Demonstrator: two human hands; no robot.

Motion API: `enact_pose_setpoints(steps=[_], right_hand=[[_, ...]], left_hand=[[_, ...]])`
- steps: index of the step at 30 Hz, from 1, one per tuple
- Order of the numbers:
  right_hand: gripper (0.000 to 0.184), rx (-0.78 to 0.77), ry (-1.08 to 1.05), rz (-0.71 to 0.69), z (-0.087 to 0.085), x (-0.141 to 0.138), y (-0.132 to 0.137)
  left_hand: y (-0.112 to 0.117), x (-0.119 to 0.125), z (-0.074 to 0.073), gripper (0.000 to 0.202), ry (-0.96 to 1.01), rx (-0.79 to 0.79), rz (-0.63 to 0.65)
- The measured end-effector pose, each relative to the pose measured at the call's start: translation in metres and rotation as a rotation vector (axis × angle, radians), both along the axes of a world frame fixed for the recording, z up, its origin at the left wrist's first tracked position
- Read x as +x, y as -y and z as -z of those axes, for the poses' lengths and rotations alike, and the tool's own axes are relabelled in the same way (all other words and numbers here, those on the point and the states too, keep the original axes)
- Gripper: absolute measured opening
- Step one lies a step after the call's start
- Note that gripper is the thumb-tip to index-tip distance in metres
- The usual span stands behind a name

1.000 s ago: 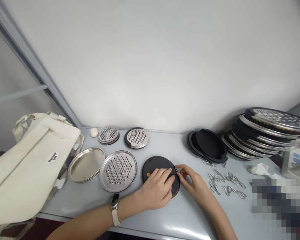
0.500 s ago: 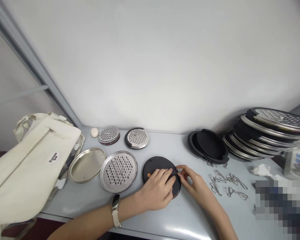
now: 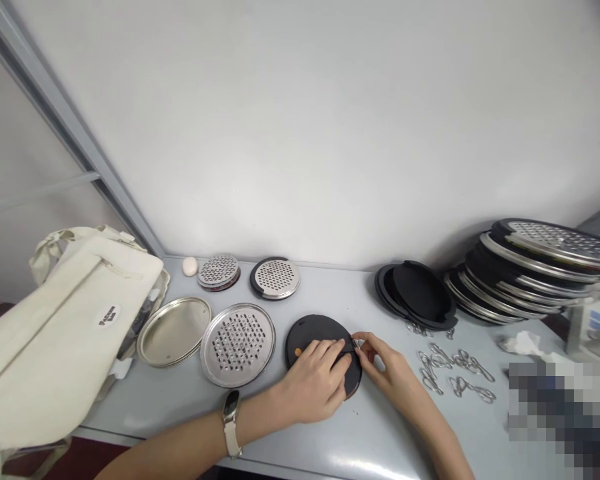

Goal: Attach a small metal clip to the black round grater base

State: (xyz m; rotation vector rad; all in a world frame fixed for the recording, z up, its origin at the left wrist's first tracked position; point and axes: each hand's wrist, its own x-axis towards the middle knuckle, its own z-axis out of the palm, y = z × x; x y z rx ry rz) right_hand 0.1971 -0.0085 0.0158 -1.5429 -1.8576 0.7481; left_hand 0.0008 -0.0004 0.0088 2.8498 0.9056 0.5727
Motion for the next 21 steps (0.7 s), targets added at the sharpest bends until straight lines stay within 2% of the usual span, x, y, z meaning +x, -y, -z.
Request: enact_pose_setpoints(steps=[21], right_hand=[[0.028, 0.004, 0.002, -0.015, 0.0063, 0.0008, -0.0013]], left_hand=[[0.0002, -0.0016, 0.0, 0.041, -0.011, -0.016, 0.007]])
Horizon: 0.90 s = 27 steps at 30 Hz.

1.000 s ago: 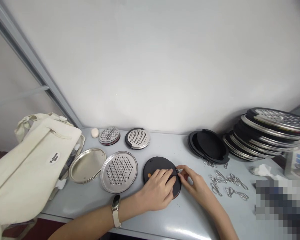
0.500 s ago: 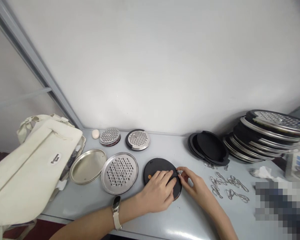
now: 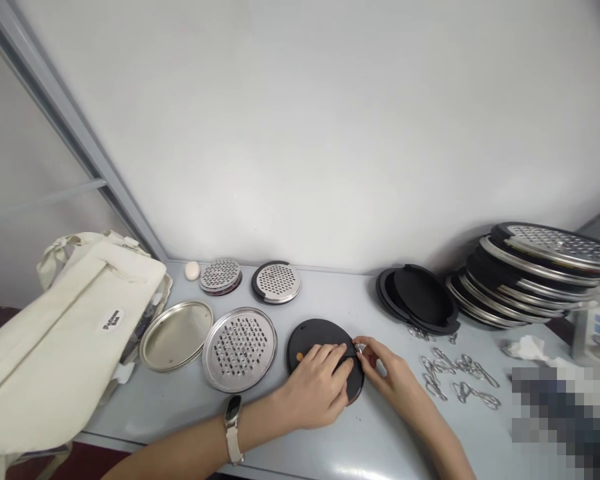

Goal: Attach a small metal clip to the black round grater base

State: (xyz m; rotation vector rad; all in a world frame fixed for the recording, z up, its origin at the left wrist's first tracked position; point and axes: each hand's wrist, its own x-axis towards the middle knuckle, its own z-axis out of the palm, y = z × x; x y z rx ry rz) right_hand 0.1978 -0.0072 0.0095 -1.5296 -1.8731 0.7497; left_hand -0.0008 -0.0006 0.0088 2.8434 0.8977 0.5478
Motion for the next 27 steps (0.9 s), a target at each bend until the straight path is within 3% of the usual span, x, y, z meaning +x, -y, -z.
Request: enact_pose_setpoints(steps=[27], right_hand=[[0.024, 0.018, 0.002, -0.001, 0.008, 0.0051, -0.0003]], left_hand=[[-0.0005, 0.0001, -0.0003, 0.042, 0.004, -0.007, -0.001]])
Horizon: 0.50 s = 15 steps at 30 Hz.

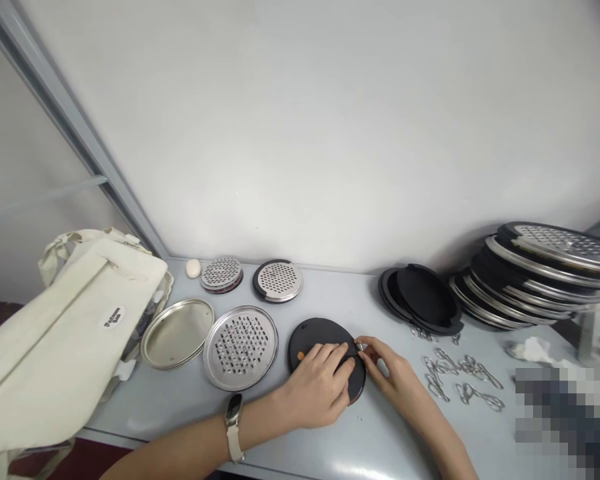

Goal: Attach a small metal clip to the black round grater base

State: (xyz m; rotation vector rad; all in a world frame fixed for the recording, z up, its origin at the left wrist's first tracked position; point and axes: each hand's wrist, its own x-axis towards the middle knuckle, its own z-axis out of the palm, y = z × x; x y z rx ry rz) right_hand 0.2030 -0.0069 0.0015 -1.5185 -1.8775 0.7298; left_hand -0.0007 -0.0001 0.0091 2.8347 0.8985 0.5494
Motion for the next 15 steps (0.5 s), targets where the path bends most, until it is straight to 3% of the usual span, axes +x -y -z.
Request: enact_pose_setpoints(steps=[15], right_hand=[[0.025, 0.087, 0.014, 0.07, 0.0025, 0.0034, -0.0023]], left_hand=[[0.0, 0.0001, 0.0017, 0.042, 0.009, -0.003, 0.009]])
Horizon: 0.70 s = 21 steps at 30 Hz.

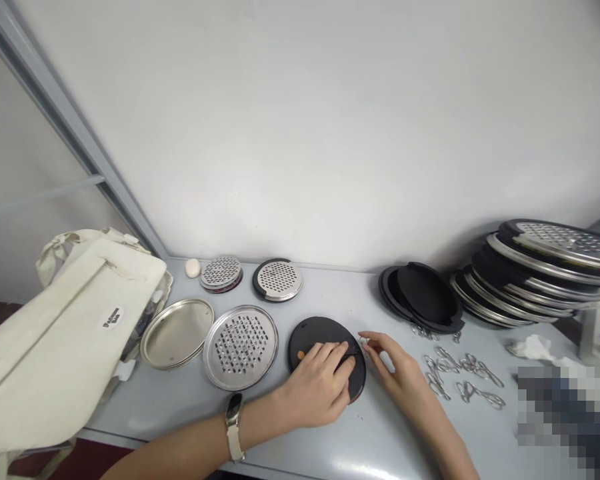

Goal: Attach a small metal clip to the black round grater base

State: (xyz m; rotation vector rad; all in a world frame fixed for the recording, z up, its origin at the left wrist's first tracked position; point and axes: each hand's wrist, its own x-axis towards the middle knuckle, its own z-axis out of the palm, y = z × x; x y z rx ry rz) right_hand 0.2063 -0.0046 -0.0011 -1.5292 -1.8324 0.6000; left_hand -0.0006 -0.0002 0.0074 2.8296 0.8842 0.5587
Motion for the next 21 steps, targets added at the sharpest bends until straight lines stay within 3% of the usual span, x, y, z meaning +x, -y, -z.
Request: enact_pose_setpoints(steps=[4, 12, 21], right_hand=[[0.029, 0.08, 0.003, 0.02, 0.003, 0.003, 0.0], [0.019, 0.14, -0.013, 0.04, -0.003, 0.003, 0.003], [0.021, 0.038, -0.107, 0.14, -0.015, 0.0, 0.009]], left_hand=[[0.0, 0.0, 0.001, 0.042, 0.006, 0.011, 0.006], [-0.001, 0.0, 0.002, 0.042, 0.002, -0.002, 0.001], [0.0, 0.001, -0.002, 0.041, 0.009, -0.001, -0.005]])
